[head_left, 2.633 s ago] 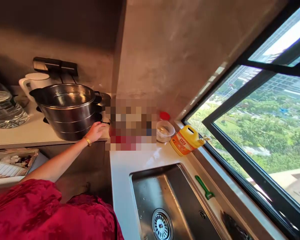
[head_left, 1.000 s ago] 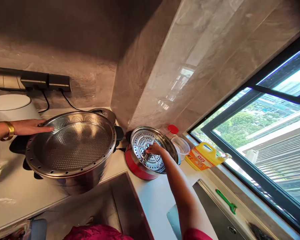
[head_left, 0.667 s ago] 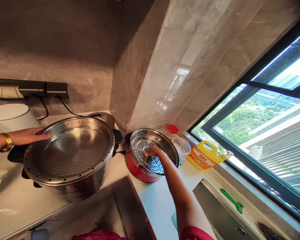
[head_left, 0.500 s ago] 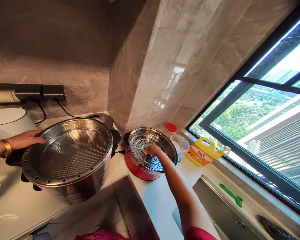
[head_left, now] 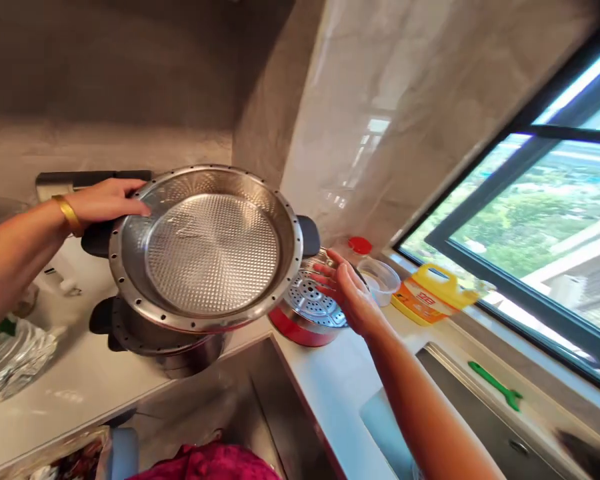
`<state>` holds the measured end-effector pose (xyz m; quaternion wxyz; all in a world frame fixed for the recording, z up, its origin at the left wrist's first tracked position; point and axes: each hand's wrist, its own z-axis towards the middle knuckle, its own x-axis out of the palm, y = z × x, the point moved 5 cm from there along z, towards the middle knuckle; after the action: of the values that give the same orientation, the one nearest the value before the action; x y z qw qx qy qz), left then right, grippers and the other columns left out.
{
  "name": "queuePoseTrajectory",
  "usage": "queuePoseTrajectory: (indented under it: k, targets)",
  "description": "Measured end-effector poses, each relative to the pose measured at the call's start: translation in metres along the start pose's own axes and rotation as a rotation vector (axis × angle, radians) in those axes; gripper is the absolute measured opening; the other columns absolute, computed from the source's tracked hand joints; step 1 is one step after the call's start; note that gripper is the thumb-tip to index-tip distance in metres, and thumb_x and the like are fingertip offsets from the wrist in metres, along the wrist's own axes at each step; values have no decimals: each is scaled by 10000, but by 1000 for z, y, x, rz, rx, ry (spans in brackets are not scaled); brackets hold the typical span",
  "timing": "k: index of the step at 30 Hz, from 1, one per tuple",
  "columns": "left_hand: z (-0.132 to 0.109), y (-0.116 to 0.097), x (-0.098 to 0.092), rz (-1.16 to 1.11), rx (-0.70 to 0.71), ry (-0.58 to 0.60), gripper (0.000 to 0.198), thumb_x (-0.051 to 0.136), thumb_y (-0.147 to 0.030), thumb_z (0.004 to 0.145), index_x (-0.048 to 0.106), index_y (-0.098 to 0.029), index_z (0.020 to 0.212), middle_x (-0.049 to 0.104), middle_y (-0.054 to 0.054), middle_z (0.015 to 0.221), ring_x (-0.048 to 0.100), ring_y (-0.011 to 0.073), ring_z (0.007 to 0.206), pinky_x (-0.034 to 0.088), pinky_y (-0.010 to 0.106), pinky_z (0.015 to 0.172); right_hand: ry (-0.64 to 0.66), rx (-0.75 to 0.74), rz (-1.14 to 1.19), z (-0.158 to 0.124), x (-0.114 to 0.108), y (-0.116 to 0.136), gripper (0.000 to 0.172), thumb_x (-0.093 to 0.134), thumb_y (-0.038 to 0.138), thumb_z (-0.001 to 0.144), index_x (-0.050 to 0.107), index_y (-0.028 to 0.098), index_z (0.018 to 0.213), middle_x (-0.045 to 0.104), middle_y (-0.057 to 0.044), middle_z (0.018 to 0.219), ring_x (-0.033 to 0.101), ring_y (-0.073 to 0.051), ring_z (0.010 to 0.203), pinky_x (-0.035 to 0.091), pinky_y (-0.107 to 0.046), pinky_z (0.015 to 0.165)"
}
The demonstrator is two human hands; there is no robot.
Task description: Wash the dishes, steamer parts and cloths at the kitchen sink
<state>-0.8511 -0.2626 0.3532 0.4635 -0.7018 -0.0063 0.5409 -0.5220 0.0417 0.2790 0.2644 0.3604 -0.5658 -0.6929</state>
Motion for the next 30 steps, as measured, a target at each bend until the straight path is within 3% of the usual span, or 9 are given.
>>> queuePoseTrajectory:
  k: [4,7,13,16,20,23,25,27,30]
  targets:
    - [-11,-111,60,60,192,117,625,528,-310,698,452,-118,1288,611,-38,924,581,104,759,491,316,798,-90,22,287,-71,-46,12,631,447,748,759,464,358,1254,650,-25,1100,641,-184,919,529,-358,778]
    - [-34,-191,131,114,308,285,643,541,-277,670,450,-139,1291,628,-30,973,597,117,797,493,262,779,-270,149,431,-148,-95,-17,549,485,704,773,536,306,1147,683,-22,937,644,-187,823,531,-345,720]
    - [-109,-325,323,303,557,691,612,507,-269,608,518,-165,1211,659,-24,1021,609,160,916,493,217,781,-618,467,665,-322,-178,-132,258,552,424,837,579,198,959,637,-15,669,583,-144,564,498,-278,555]
    - [-157,-376,425,430,611,833,572,500,-275,579,573,-171,1137,679,-1,993,629,188,907,503,230,752,-791,570,756,-405,-222,-187,216,525,329,855,546,194,1022,618,-11,676,565,-120,526,487,-251,536]
    - [-211,-420,536,556,676,908,527,494,-298,605,596,-165,1104,686,38,1013,643,200,904,506,234,708,-1062,685,677,-502,-302,-242,411,528,295,842,450,253,1244,648,-94,1019,654,-170,805,528,-306,664]
    - [-235,-433,594,578,705,870,518,502,-308,637,587,-189,1134,681,42,1061,644,201,917,507,251,738,-1287,661,318,-553,-388,-258,527,528,246,804,429,296,1319,491,-90,1369,521,-203,1198,483,-358,908]
    - [-248,-436,619,569,704,819,524,511,-302,657,568,-195,1166,674,50,1094,642,205,939,506,259,764,-1360,577,84,-564,-445,-260,594,483,208,791,391,241,1377,402,-102,1458,394,-204,1323,400,-359,1022]
    - [-259,-435,638,558,701,775,512,511,-297,689,547,-196,1190,667,62,1120,637,213,972,500,269,792,-1369,513,-44,-559,-493,-264,644,453,187,779,344,147,1413,380,-161,1467,387,-211,1329,356,-363,1056]
    - [-274,-428,659,555,679,730,484,496,-314,743,517,-211,1215,655,71,1154,628,232,1015,486,287,822,-1335,490,-156,-538,-531,-275,612,428,206,770,401,76,1368,493,-200,1369,487,-218,1240,381,-350,1019]
